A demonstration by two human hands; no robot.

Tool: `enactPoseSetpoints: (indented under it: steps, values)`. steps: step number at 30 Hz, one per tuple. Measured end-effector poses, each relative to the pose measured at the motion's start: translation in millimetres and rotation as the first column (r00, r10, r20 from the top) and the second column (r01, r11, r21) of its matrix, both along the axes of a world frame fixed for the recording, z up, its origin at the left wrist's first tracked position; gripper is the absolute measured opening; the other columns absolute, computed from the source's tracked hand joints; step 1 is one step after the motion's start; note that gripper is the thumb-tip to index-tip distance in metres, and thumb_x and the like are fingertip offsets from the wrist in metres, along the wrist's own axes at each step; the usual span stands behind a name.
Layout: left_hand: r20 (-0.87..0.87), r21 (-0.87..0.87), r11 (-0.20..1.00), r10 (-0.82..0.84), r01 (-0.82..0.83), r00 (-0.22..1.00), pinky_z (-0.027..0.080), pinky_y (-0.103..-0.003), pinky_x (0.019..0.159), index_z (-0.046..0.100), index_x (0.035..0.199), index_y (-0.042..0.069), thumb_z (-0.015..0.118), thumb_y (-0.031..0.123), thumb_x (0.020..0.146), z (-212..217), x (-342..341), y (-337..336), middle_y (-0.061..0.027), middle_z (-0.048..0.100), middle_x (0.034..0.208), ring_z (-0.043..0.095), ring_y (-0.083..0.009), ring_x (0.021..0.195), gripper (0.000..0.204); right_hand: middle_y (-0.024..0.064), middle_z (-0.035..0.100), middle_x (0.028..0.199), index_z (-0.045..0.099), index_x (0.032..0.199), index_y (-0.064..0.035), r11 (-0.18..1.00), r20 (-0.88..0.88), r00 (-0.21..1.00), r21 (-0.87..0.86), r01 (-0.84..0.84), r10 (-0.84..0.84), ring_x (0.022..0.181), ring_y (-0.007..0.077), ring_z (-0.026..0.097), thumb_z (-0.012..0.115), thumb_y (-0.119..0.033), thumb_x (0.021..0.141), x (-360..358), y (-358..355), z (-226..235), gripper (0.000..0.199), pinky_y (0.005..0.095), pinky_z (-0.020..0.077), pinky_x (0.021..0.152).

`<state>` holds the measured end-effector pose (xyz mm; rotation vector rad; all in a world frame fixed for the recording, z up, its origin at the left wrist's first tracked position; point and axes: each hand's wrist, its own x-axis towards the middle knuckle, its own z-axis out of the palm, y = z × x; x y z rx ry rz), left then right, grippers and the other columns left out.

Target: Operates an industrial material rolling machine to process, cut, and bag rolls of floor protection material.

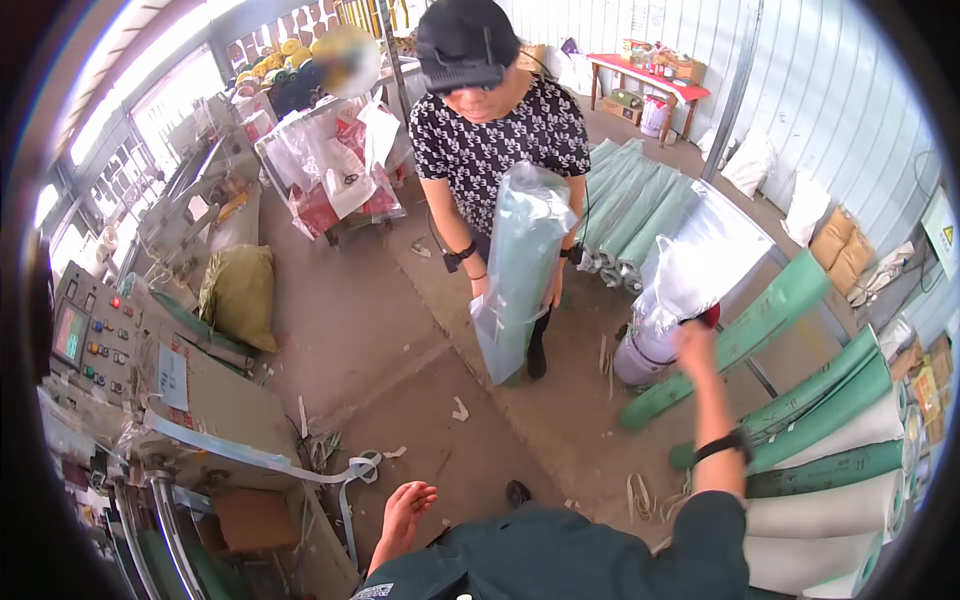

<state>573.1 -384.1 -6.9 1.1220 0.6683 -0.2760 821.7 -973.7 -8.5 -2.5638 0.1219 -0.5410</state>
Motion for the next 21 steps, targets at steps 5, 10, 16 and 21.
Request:
enactPoseSetpoints:
  steps: [5, 10, 16, 21]
  values:
    - [0.014, 0.01, 0.999, -0.031, 0.031, 0.999, 0.048, -0.026, 0.079, 0.058, 0.109, 0.0, 0.054, 0.021, 0.096, -6, -36, 20, -0.0123, 0.067, 0.101, 0.065, -0.0172, 0.09, 0.024, 0.0144, 0.068, 0.081, 0.066, 0.081, -0.0042, 0.949, -0.681, 0.716, 0.302, 0.085, 0.153, 0.075, 0.0277, 0.065, 0.074, -0.038, 0.074, -183, 188, -208, 0.035, 0.0399, 0.0523, 0.07]
    - [0.062, 0.065, 0.99, 0.118, -0.122, 0.991, 0.05, -0.026, 0.078, 0.06, 0.107, 0.001, 0.055, 0.019, 0.096, -19, -106, 73, -0.012, 0.068, 0.1, 0.065, -0.0175, 0.088, 0.022, 0.0063, 0.069, 0.072, 0.067, 0.081, -0.0028, 0.894, -0.744, 0.588, 0.442, 0.077, 0.317, 0.063, 0.0142, 0.066, 0.07, -0.027, 0.084, -279, 265, -263, 0.025, 0.0304, 0.05, 0.054]
    - [-0.024, 0.119, 0.972, 0.207, -0.203, 0.978, 0.049, -0.025, 0.076, 0.06, 0.106, 0.004, 0.055, 0.02, 0.096, -40, -177, 134, -0.0096, 0.068, 0.098, 0.065, -0.0162, 0.085, 0.02, 0.0088, 0.066, 0.072, 0.059, 0.099, 0.0019, 0.798, -0.737, 0.591, 0.55, 0.245, 0.327, 0.056, 0.0139, 0.062, 0.066, -0.018, 0.088, -247, 306, -238, 0.023, 0.0281, 0.0506, 0.048]
    - [-0.032, 0.12, 0.971, 0.213, -0.208, 0.976, 0.049, -0.024, 0.071, 0.06, 0.106, 0.005, 0.055, 0.022, 0.096, -59, -214, 171, -0.0089, 0.068, 0.097, 0.065, -0.0151, 0.083, 0.021, 0.012, 0.067, 0.079, 0.059, 0.104, 0.0032, 0.745, -0.682, 0.645, 0.617, 0.255, 0.344, 0.061, 0.0151, 0.064, 0.066, -0.018, 0.088, -256, 387, -215, 0.028, 0.0288, 0.0533, 0.053]
